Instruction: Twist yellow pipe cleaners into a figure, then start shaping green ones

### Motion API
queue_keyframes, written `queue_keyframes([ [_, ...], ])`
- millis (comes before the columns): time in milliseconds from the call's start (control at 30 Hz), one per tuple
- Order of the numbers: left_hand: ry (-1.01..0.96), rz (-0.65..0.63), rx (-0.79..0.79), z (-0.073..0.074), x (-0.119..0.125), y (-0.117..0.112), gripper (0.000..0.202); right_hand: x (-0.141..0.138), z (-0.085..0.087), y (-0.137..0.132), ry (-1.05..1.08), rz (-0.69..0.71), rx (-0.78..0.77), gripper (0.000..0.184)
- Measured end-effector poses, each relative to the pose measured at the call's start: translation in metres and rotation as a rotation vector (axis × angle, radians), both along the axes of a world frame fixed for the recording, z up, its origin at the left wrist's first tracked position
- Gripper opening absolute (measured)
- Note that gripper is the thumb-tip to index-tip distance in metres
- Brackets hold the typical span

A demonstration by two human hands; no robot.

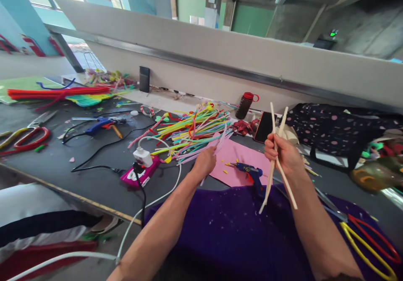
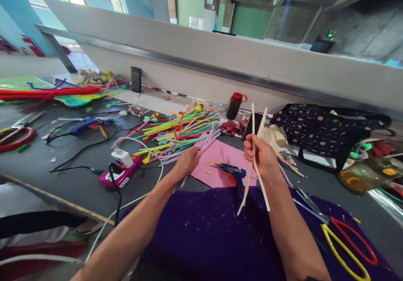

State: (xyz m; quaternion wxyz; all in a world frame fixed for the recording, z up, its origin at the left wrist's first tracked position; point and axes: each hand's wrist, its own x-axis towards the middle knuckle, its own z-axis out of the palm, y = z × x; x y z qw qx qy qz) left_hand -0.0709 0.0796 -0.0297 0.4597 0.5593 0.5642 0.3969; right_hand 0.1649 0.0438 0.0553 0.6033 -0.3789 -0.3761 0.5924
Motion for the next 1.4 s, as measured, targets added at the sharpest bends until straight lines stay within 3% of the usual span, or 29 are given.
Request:
queue_keyframes([
  [167,0.208,-0.061,0.184,-0.004,0.011,-0.003,0.04,-0.003,-0.005,0.004,-0.023,0.042,-0.007,0.012],
  [333,0.27,-0.176,0.153,-0.001,0.013,-0.008,0.035,-0.004,-0.013,0.009,0.034,0.089,-0.053,0.013],
  [433,0.363,-0.128,0.224,-0.002,0.007,-0.003,0.038,-0.005,-0.017,0.013,0.041,0.08,-0.073,0.015],
  [533,0.637,-0.082,0.302,-0.004,-0.004,0.01,0.04,-0.006,-0.021,0.015,0.069,0.077,-0.112,0.015],
  [733,0.78,0.054,0.279,-0.004,-0.031,0.034,0.04,-0.005,-0.028,0.019,0.118,0.105,-0.135,0.015],
  [867,0.965,0.151,0.239,0.001,-0.041,0.035,0.042,-0.005,-0.029,0.022,0.124,0.045,-0.191,0.01],
  [967,1.018,0.207,0.336,0.01,-0.038,0.025,0.038,-0.006,-0.026,0.021,0.142,-0.016,-0.209,0.01],
  [1067,0.894,0.269,0.503,0.027,-0.029,0.007,0.035,-0.011,-0.016,0.013,0.203,0.008,-0.188,0.011],
  [1167,0.471,0.123,0.539,0.043,-0.012,-0.017,0.029,-0.026,-0.006,-0.002,0.303,0.089,-0.15,0.011],
  [1200,0.289,0.041,0.456,0.047,-0.004,-0.025,0.028,-0.033,-0.004,-0.007,0.319,0.118,-0.13,0.011],
  [1300,-0.181,-0.399,0.099,0.052,0.015,-0.044,0.036,-0.056,-0.007,-0.02,0.294,0.158,-0.075,0.01],
  [1400,-0.406,-0.497,-0.132,0.051,0.023,-0.051,0.042,-0.071,-0.02,-0.021,0.212,0.079,0.013,0.011],
])
